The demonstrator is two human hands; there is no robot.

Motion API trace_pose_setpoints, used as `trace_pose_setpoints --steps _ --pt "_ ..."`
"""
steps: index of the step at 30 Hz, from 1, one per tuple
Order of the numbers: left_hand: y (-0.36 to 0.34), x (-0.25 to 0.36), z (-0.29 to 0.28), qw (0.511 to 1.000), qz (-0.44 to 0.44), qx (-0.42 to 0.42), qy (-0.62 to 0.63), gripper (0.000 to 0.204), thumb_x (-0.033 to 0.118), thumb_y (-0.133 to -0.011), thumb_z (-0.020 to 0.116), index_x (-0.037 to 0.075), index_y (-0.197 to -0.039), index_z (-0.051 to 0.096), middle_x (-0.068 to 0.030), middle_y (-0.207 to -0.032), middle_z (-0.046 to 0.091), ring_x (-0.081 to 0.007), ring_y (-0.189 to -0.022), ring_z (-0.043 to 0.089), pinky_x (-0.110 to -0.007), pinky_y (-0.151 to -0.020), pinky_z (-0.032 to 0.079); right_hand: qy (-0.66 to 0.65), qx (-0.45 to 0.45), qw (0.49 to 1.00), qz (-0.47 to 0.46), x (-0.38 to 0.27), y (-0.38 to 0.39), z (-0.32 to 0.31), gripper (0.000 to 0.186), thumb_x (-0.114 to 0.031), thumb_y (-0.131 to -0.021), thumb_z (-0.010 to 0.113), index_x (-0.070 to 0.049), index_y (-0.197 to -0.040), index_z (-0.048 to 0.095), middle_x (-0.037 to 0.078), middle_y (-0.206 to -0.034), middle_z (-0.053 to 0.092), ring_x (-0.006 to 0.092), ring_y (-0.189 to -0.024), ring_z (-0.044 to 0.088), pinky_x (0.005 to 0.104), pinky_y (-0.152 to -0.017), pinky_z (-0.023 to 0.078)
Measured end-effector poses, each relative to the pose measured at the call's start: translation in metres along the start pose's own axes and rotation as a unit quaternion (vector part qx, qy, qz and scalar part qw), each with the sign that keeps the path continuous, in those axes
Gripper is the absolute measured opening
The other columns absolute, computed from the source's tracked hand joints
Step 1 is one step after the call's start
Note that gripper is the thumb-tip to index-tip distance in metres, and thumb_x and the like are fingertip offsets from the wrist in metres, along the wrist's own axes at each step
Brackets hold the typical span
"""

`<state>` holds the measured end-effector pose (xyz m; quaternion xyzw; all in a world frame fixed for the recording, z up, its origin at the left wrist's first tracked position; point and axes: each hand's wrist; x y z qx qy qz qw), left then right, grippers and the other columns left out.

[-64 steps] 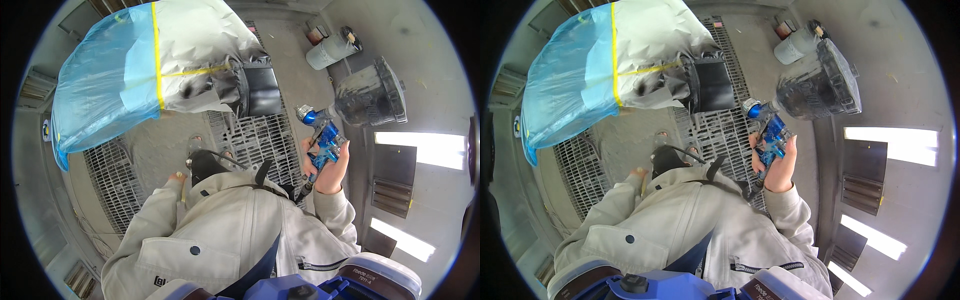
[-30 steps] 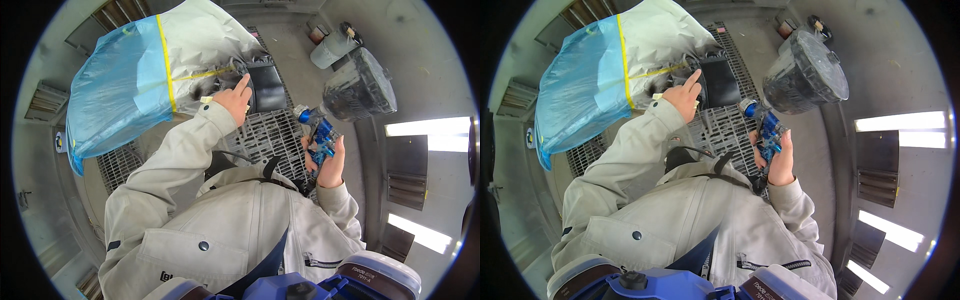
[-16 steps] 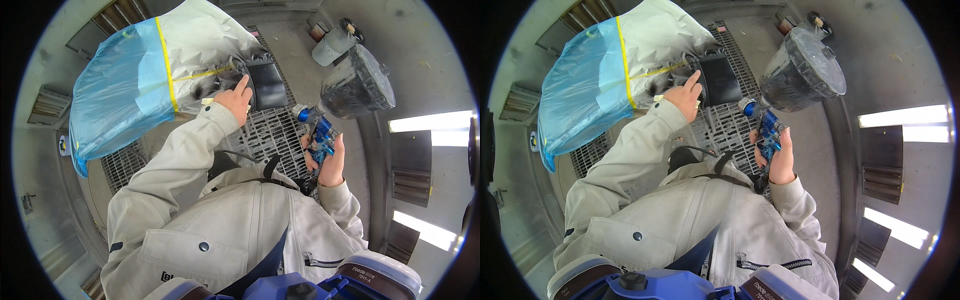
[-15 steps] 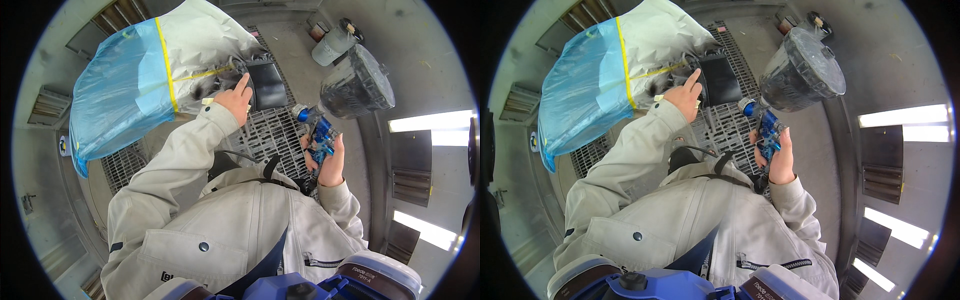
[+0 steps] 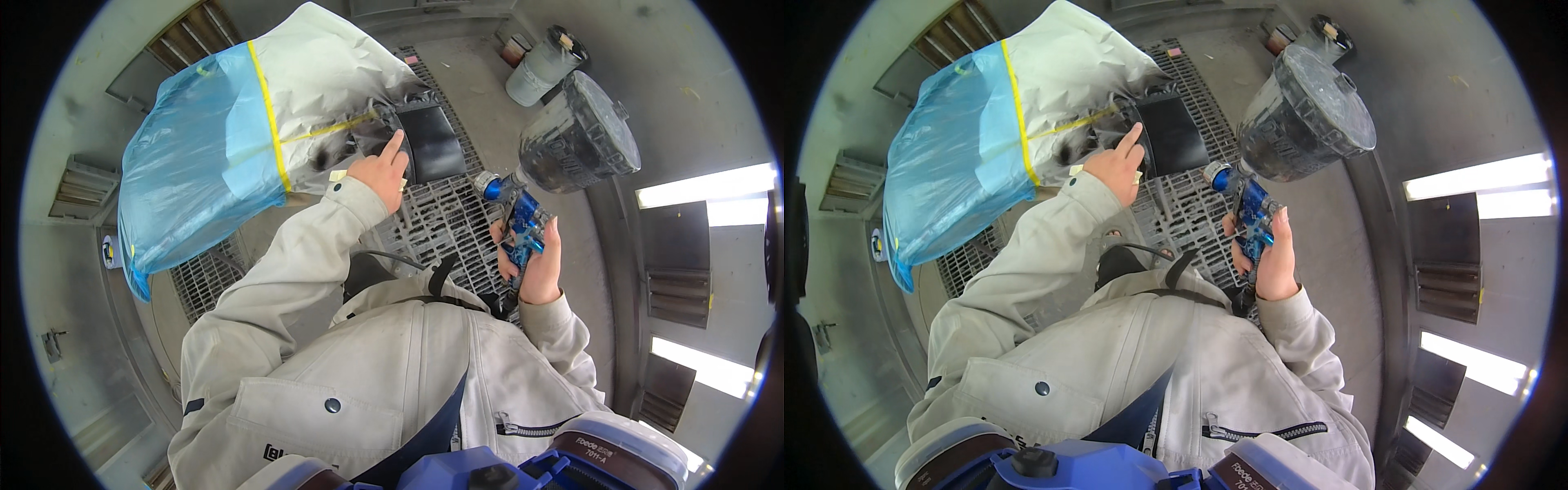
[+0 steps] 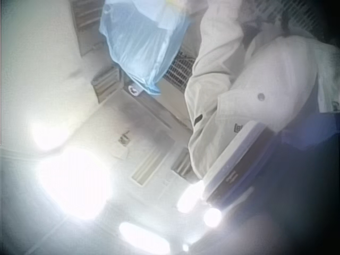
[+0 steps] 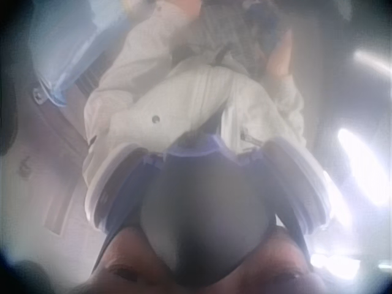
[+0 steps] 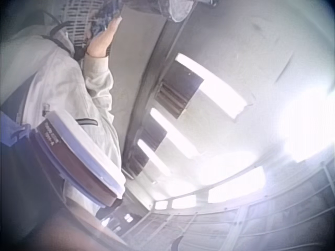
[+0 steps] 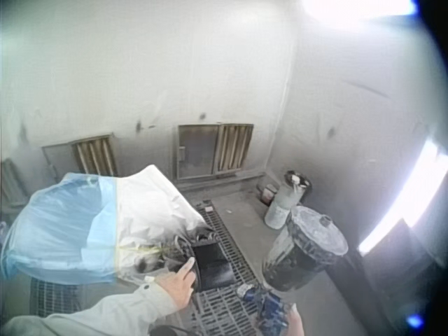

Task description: The person uses a spray gun to apply paint to a car bumper in a paint booth. They repeatedly wipe the surface with a cloth between spray passes and adjust their position to cover different areas of the bumper.

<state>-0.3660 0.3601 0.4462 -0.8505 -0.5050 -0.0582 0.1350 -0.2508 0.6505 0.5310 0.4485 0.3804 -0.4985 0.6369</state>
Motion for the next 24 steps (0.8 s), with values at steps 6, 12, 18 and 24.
trace_pose_setpoints --steps 6,12,18,24 --pt "-0.0009 -0.0013 0.0040 1.000 0.007 0.021 0.013 0.037 0.007 -0.077 0.073 0.004 -0.110 0.056 -0.0263 -0.170 0.038 -0.0353 -0.074 0.072 -0.049 -0.067 0.058 0.004 -0.001 1.000 0.002 0.0005 0.0004 -0.0019 0.079 -0.068 -0.111 0.031 0.004 -0.124 0.061 0.011 -0.098 0.068 0.0091 -0.049 0.043 0.0253 -0.046 0.038" --pt "0.0002 0.0006 0.0026 1.000 0.003 0.003 0.018 0.038 0.007 -0.077 0.073 0.005 -0.111 0.055 -0.0264 -0.169 0.039 -0.0350 -0.074 0.072 -0.048 -0.066 0.058 0.003 0.011 1.000 0.010 0.0011 0.0001 -0.0024 0.078 -0.066 -0.111 0.030 0.003 -0.123 0.061 0.011 -0.097 0.067 0.0092 -0.049 0.043 0.0254 -0.046 0.039" --pt "-0.0020 0.0012 0.0021 0.999 0.015 0.023 0.030 0.037 0.007 -0.077 0.072 0.005 -0.110 0.055 -0.0258 -0.169 0.039 -0.0344 -0.074 0.071 -0.048 -0.066 0.057 0.002 0.001 1.000 0.007 -0.0009 -0.0012 -0.0013 0.078 -0.066 -0.111 0.029 0.004 -0.123 0.061 0.011 -0.097 0.067 0.0091 -0.049 0.043 0.0250 -0.046 0.039" --pt "-0.0004 0.0021 0.0034 1.000 0.006 0.005 0.027 0.034 0.006 -0.078 0.071 0.005 -0.108 0.056 -0.0254 -0.171 0.036 -0.0343 -0.075 0.071 -0.049 -0.066 0.058 0.006 0.007 1.000 0.007 0.0003 -0.0017 -0.0008 0.080 -0.068 -0.111 0.029 0.004 -0.122 0.062 0.010 -0.097 0.068 0.0088 -0.048 0.043 0.0250 -0.046 0.039"
Point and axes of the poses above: each hand's wrist, its own y-axis away from the middle knuckle, its own z-axis out of the palm, x = y × z
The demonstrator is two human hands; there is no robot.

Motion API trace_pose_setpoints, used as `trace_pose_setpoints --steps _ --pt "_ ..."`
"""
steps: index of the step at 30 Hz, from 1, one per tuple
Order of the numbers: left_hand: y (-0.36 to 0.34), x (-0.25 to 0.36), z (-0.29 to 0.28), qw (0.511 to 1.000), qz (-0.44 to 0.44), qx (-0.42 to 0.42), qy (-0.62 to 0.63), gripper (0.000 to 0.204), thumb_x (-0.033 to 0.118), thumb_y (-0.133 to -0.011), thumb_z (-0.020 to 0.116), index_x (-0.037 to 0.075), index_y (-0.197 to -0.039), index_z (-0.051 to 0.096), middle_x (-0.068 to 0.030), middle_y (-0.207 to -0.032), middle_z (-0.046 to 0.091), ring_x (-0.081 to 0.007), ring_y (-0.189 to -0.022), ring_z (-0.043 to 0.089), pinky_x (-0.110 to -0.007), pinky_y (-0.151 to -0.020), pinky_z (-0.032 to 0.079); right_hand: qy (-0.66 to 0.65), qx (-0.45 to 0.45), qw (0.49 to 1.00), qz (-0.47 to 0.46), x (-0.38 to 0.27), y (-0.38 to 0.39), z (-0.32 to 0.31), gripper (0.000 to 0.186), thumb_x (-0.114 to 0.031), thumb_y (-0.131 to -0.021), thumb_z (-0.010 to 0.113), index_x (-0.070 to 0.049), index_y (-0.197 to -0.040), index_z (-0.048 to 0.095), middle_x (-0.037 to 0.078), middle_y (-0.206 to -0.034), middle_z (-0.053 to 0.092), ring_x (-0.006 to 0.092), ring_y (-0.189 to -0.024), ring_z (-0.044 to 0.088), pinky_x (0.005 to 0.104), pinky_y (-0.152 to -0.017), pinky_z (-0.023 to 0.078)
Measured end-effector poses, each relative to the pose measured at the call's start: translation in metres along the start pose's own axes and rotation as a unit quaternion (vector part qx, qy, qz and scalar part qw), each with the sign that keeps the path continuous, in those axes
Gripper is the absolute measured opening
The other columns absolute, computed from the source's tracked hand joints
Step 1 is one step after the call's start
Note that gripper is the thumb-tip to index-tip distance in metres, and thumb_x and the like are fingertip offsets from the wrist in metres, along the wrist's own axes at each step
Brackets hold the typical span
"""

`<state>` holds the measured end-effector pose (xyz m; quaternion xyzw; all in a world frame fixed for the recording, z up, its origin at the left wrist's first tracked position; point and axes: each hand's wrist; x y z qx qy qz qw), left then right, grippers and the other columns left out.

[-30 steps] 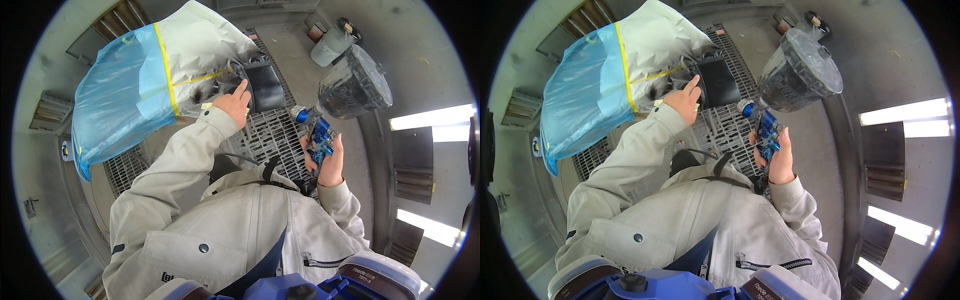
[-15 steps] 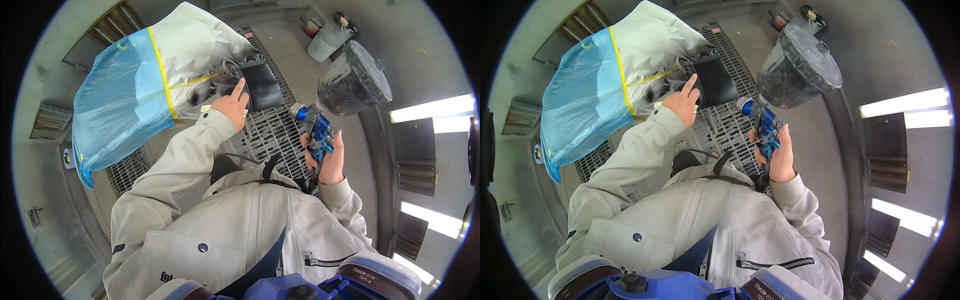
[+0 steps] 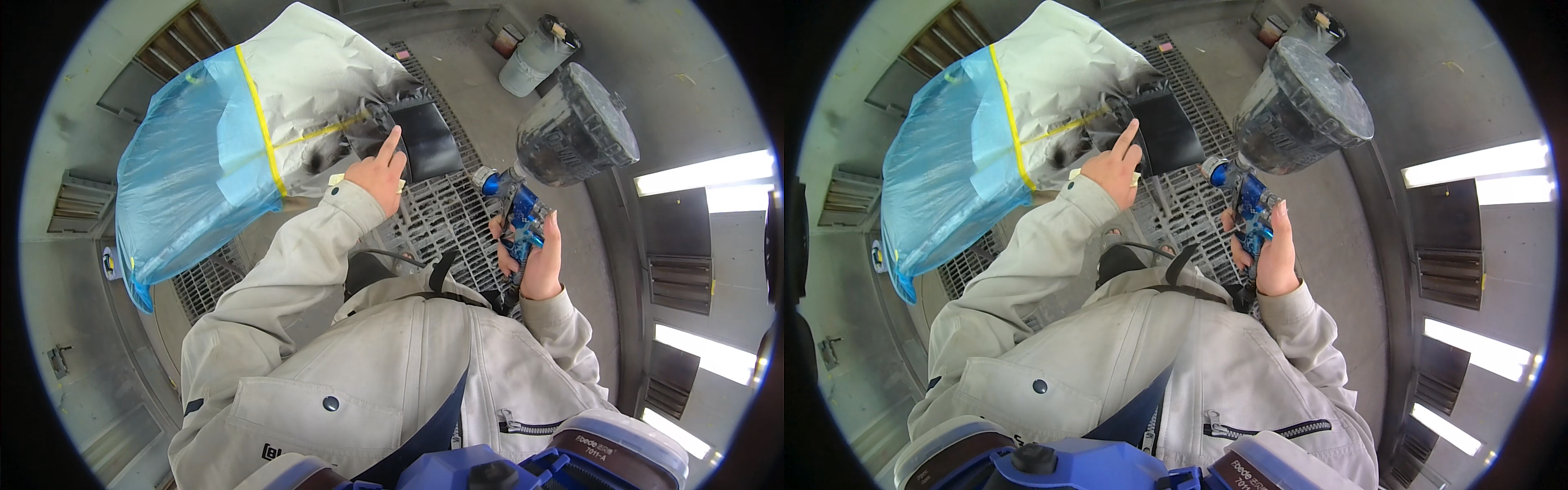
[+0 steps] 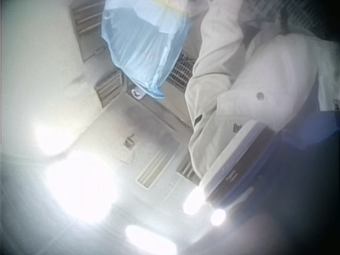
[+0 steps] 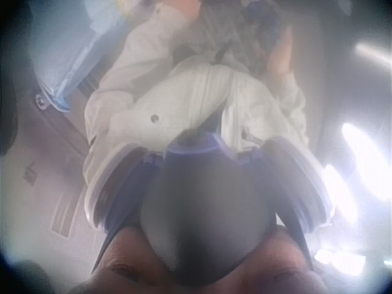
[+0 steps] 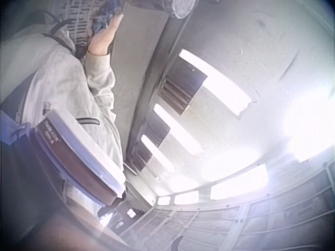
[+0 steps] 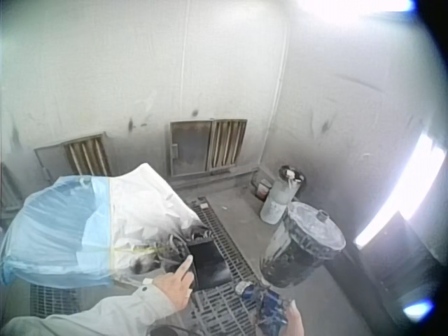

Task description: The person uses a spray gun to apply paint to a car bumper in a paint booth. They repeatedly wipe the surface with a cloth between spray passes and adjust their position to cover different areas of the bumper.

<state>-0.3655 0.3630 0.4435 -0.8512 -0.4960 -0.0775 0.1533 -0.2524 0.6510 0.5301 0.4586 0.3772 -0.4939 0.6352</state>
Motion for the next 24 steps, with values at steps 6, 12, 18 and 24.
trace_pose_setpoints --steps 6,12,18,24 --pt "0.000 0.002 0.002 1.000 -0.003 0.001 0.012 0.034 0.006 -0.077 0.071 0.005 -0.108 0.056 -0.0257 -0.171 0.035 -0.0349 -0.076 0.071 -0.049 -0.067 0.058 0.001 0.010 1.000 0.002 0.002 0.000 -0.001 0.080 -0.069 -0.111 0.030 0.004 -0.119 0.063 0.010 -0.097 0.068 0.0088 -0.048 0.043 0.0253 -0.046 0.039" --pt "0.000 0.000 0.000 1.000 -0.005 -0.006 0.004 0.036 0.005 -0.076 0.072 0.005 -0.108 0.056 -0.0262 -0.171 0.035 -0.0351 -0.076 0.071 -0.048 -0.067 0.057 0.007 0.020 1.000 0.001 0.002 0.002 -0.003 0.080 -0.068 -0.111 0.030 0.004 -0.120 0.063 0.011 -0.096 0.068 0.0089 -0.048 0.043 0.0256 -0.046 0.039" --pt "0.004 -0.002 -0.006 1.000 0.010 0.001 0.029 0.039 0.009 -0.079 0.075 0.007 -0.114 0.057 -0.0229 -0.167 0.043 -0.0343 -0.082 0.073 -0.046 -0.071 0.060 -0.018 0.011 1.000 -0.009 0.005 0.000 -0.007 0.075 -0.066 -0.111 0.032 0.003 -0.126 0.060 0.010 -0.097 0.068 0.0095 -0.048 0.043 0.0254 -0.046 0.039" --pt "0.027 -0.005 -0.009 0.979 0.056 0.120 0.155 0.029 0.010 -0.087 0.075 0.010 -0.114 0.065 -0.0108 -0.123 0.072 -0.0354 -0.086 0.073 -0.044 -0.073 0.059 -0.022 0.028 0.999 0.012 0.011 -0.001 -0.010 0.070 -0.062 -0.113 0.033 0.001 -0.130 0.059 0.010 -0.098 0.068 0.0093 -0.049 0.043 0.0257 -0.047 0.039"
Point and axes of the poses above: each hand's wrist, its own y-axis away from the middle knuckle, its own z-axis out of the palm, x = y × z
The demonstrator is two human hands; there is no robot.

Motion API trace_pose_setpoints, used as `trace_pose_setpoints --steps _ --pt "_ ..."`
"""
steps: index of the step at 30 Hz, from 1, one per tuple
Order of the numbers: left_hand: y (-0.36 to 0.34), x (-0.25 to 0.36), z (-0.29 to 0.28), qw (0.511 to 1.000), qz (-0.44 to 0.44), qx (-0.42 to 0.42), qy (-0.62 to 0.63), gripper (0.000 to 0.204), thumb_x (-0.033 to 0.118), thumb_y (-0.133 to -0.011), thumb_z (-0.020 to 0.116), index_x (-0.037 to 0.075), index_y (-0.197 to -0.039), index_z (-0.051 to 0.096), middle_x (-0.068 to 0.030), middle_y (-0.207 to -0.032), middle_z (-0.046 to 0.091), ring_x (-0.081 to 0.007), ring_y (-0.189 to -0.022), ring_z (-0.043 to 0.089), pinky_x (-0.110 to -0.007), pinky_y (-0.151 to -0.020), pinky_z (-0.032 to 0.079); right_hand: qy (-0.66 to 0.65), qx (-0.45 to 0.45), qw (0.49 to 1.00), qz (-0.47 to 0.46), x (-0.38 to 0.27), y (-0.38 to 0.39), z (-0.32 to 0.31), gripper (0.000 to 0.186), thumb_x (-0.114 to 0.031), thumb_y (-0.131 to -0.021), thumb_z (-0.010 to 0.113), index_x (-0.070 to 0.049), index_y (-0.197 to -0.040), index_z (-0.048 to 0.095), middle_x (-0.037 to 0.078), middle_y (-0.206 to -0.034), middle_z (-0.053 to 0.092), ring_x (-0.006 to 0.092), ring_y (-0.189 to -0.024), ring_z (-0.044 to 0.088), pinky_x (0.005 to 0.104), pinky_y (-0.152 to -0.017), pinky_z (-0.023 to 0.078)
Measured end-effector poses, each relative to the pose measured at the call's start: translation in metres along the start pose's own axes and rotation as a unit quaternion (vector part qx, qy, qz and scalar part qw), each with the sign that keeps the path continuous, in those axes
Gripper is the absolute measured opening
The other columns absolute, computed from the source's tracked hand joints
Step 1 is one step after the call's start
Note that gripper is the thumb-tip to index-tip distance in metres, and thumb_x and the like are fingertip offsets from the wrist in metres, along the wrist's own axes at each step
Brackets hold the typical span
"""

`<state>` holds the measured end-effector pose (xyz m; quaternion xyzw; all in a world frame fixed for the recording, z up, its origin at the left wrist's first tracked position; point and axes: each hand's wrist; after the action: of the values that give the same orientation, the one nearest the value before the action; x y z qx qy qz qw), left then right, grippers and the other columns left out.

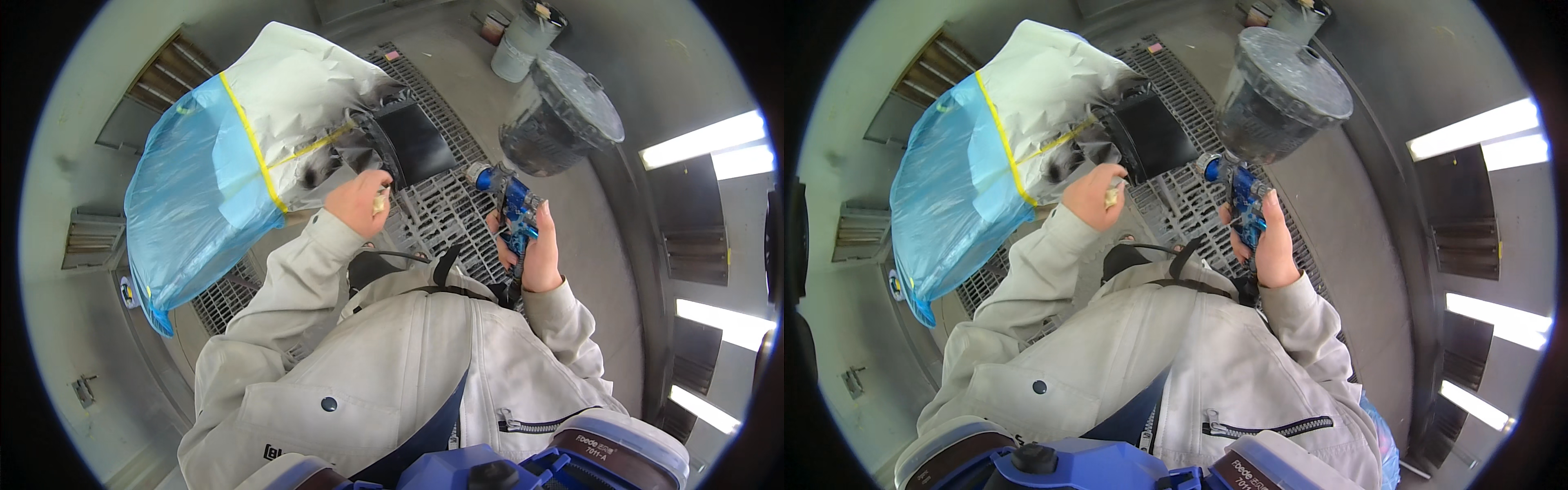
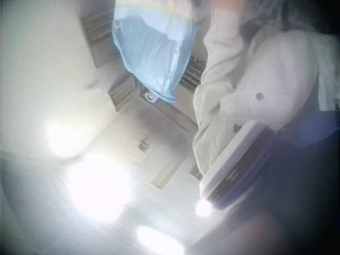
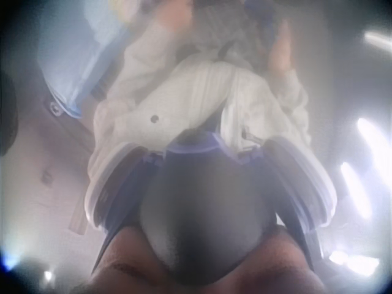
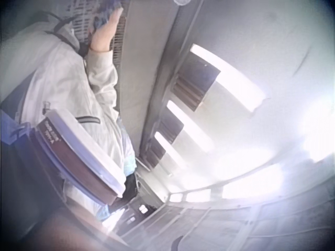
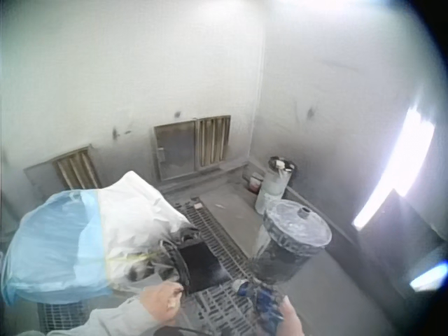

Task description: The person uses a spray gun to apply paint to a car bumper in a paint booth. They repeatedly wipe the surface with a cloth between spray passes and adjust their position to cover different areas of the bumper.

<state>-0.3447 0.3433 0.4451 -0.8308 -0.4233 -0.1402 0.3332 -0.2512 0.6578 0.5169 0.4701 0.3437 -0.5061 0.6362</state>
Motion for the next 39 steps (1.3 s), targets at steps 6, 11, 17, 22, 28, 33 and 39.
trace_pose_setpoints --steps 6,11,17,22,28,33,39 --pt "0.027 -0.006 -0.011 0.994 -0.088 -0.057 0.017 0.014 0.020 -0.094 0.080 0.009 -0.094 0.071 -0.0129 -0.082 0.071 -0.0354 -0.074 0.070 -0.042 -0.065 0.055 0.013 0.046 0.999 -0.002 0.011 0.004 0.011 0.075 -0.066 -0.111 0.033 0.003 -0.119 0.060 0.013 -0.098 0.068 0.0098 -0.047 0.042 0.0256 -0.044 0.039" --pt "0.040 -0.014 -0.020 0.988 -0.100 -0.100 0.066 0.018 0.022 -0.094 0.080 0.007 -0.092 0.069 -0.0137 -0.081 0.069 -0.0353 -0.072 0.068 -0.041 -0.064 0.053 -0.012 0.100 0.995 -0.014 0.022 0.005 0.027 0.075 -0.067 -0.111 0.033 0.002 -0.120 0.060 0.013 -0.097 0.068 0.0098 -0.045 0.042 0.0259 -0.043 0.039" --pt "0.039 -0.029 -0.024 0.982 -0.056 -0.124 0.131 0.009 0.014 -0.095 0.076 0.007 -0.098 0.071 -0.0120 -0.089 0.071 -0.0350 -0.082 0.070 -0.041 -0.071 0.056 -0.014 0.149 0.989 -0.014 0.030 0.010 0.043 0.075 -0.069 -0.110 0.033 0.000 -0.123 0.060 0.013 -0.096 0.068 0.0095 -0.045 0.042 0.0264 -0.042 0.038" --pt "0.031 -0.029 -0.025 0.971 -0.011 -0.184 0.150 0.022 0.006 -0.088 0.073 0.008 -0.110 0.070 -0.0122 -0.114 0.072 -0.0352 -0.092 0.072 -0.040 -0.077 0.058 -0.037 0.169 0.985 -0.009 0.035 0.017 0.057 0.073 -0.068 -0.110 0.033 -0.002 -0.126 0.059 0.012 -0.098 0.068 0.0094 -0.045 0.042 0.0259 -0.042 0.038" --pt "-0.005 -0.025 -0.034 0.971 0.109 -0.191 0.097 0.039 0.005 -0.079 0.075 0.008 -0.116 0.062 -0.0175 -0.158 0.053 -0.0375 -0.091 0.071 -0.043 -0.077 0.058 -0.042 0.166 0.985 -0.019 0.044 0.024 0.069 0.073 -0.068 -0.110 0.034 -0.001 -0.126 0.059 0.012 -0.098 0.068 0.0092 -0.045 0.043 0.0251 -0.042 0.040" --pt "-0.052 -0.026 -0.031 0.953 0.133 -0.266 -0.065 0.045 0.008 -0.075 0.078 0.007 -0.114 0.054 -0.0237 -0.170 0.037 -0.0336 -0.085 0.071 -0.045 -0.072 0.058 -0.038 0.176 0.983 -0.035 0.047 0.030 0.072 0.074 -0.069 -0.109 0.034 -0.001 -0.124 0.059 0.013 -0.098 0.068 0.0091 -0.045 0.043 0.0252 -0.041 0.040" --pt "-0.082 -0.027 -0.010 0.927 0.167 -0.299 -0.153 0.051 0.016 -0.076 0.080 0.006 -0.118 0.053 -0.0258 -0.172 0.034 -0.0321 -0.077 0.072 -0.046 -0.067 0.059 -0.059 0.170 0.982 -0.049 0.048 0.035 0.073 0.069 -0.065 -0.111 0.035 -0.003 -0.126 0.061 0.010 -0.101 0.069 0.0093 -0.049 0.044 0.0245 -0.045 0.037"
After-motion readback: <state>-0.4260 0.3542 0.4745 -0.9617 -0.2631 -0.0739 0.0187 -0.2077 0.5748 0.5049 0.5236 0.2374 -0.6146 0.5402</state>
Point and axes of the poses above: each hand's wrist, its own y-axis away from the middle knuckle, its own z-axis out of the palm, x = y × z
